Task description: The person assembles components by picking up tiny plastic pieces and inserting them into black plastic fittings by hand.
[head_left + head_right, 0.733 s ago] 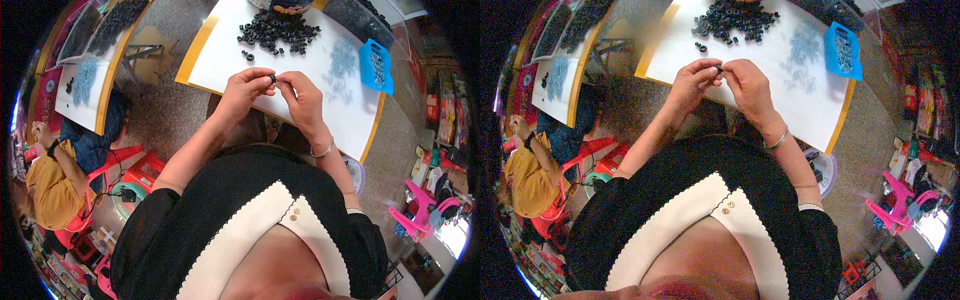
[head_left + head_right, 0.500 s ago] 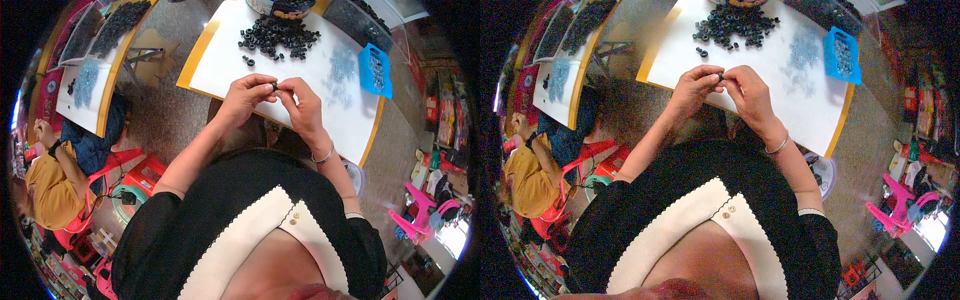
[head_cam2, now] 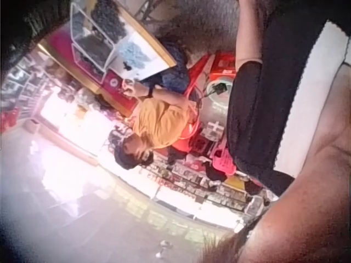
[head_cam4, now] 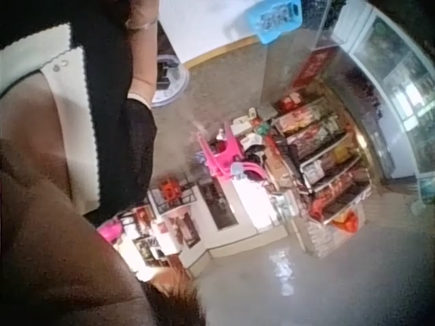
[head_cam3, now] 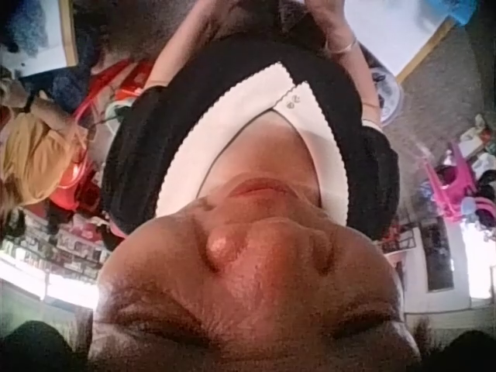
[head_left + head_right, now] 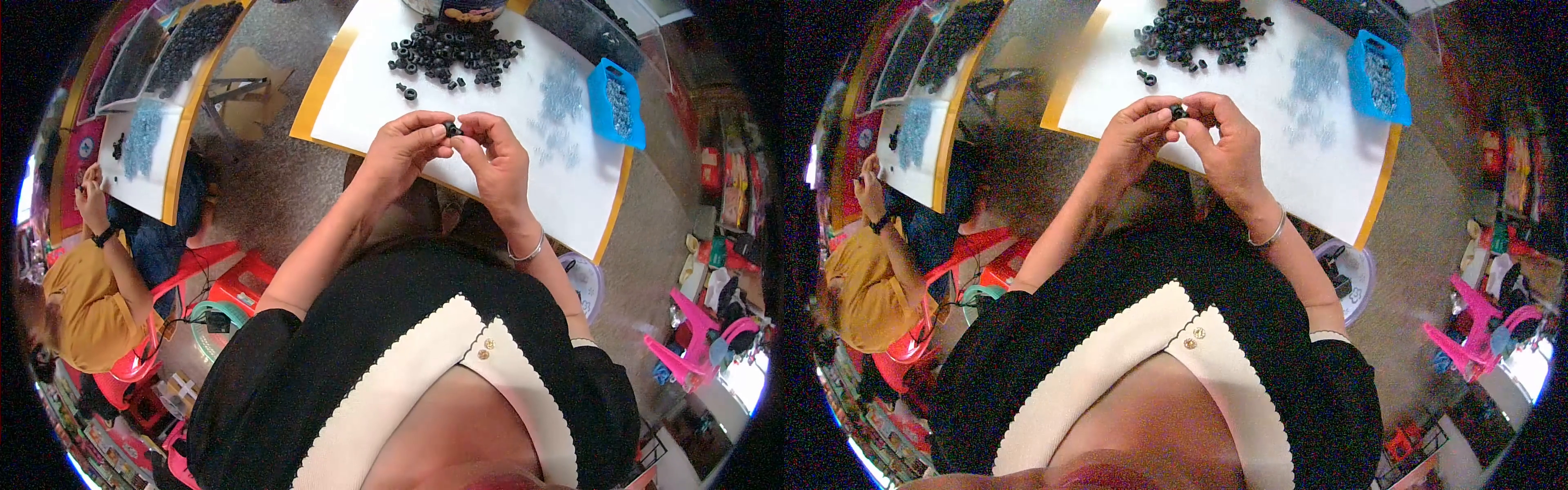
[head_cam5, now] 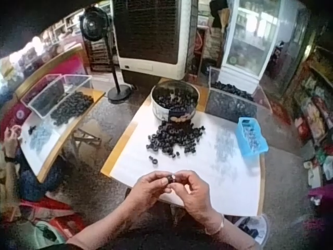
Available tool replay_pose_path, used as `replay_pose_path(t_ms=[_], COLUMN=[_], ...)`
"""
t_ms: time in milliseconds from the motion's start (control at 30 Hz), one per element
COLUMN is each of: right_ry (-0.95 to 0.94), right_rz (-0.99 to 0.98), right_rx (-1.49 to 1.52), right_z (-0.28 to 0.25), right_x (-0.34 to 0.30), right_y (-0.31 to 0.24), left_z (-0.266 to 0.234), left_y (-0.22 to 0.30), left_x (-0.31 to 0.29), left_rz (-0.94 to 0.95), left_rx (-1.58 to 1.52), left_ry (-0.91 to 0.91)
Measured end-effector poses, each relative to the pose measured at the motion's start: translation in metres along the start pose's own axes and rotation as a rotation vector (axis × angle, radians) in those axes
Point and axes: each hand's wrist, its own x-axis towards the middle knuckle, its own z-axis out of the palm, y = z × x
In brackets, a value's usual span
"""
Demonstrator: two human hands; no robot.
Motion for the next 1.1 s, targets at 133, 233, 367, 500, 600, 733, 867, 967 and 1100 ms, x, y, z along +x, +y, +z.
replay_pose_path(t_ms=[133,233,367,500,600,733,867,967,1100], right_ry=[0.002,-0.003,-0.019,-0.024,-0.054,-0.080,-0.042,-0.068,-0.090], right_rz=[-0.023,-0.083,-0.166,-0.172,-0.202,-0.238,-0.264,-0.317,-0.361], right_rx=[0.019,-0.021,-0.128,-0.141,-0.160,-0.159,-0.155,-0.271,-0.337], right_z=[-0.002,-0.003,-0.002,-0.001,-0.003,-0.007,-0.005,-0.006,-0.007], right_x=[0.000,0.001,0.001,0.001,0.003,0.002,0.001,0.001,0.001], right_y=[-0.001,0.001,-0.001,-0.001,0.005,0.013,0.020,0.019,0.019], left_z=[0.001,-0.001,-0.001,-0.003,-0.003,-0.005,-0.013,-0.009,-0.010], left_y=[0.001,0.001,0.003,0.004,0.005,0.001,-0.006,-0.004,0.004], left_x=[-0.001,0.000,0.000,0.000,0.000,0.001,0.004,0.004,0.004], left_rz=[-0.009,-0.005,0.006,0.027,0.023,-0.065,-0.098,-0.093,-0.179], left_rx=[-0.071,-0.058,-0.005,0.064,0.108,0.039,0.017,0.020,0.104], left_ry=[-0.016,-0.039,-0.009,0.004,0.006,-0.010,-0.077,-0.086,-0.096])
